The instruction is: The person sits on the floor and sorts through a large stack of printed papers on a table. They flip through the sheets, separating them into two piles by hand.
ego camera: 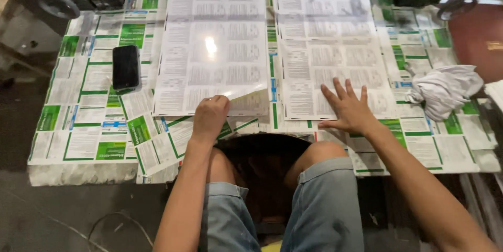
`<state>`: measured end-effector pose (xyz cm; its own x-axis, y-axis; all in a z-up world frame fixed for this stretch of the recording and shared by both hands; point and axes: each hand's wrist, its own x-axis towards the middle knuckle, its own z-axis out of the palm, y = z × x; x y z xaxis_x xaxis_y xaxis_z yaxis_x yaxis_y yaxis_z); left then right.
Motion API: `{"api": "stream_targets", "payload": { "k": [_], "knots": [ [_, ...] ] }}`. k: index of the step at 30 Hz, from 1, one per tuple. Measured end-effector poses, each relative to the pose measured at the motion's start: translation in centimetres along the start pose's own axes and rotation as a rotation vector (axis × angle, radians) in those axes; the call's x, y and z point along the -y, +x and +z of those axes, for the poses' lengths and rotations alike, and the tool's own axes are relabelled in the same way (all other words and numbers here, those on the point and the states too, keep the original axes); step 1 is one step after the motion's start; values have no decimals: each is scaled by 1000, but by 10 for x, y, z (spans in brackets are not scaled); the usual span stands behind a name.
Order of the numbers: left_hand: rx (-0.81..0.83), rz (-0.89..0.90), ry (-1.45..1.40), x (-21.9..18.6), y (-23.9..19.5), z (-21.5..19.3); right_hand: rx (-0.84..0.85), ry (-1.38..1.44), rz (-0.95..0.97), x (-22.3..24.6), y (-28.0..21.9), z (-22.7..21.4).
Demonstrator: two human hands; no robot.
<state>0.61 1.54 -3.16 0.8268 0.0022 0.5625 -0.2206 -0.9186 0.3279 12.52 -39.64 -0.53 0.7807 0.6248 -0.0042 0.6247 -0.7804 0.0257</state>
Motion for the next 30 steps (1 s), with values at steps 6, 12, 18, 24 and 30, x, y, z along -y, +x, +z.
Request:
{"api": "stream_targets", "payload": {
  "k": [6,12,18,24,30],
  "knots": [
    [-26,-110,-45,-16,4,-21,-105,-347,-188,11,-8,-13],
    [-24,-26,-96,-14,0,-20,-173,-229,-370,-7,-1,3],
    [43,-20,-57,6,-8,9,-100,-74,-78,25,0,-55],
    [68,-51,-18,-3,-5,-4,-94,347,48,-1,21,-60],
    [-365,90,209,-39,11,-48,-987,19,-19,94,-20,-133]
  ]
}}
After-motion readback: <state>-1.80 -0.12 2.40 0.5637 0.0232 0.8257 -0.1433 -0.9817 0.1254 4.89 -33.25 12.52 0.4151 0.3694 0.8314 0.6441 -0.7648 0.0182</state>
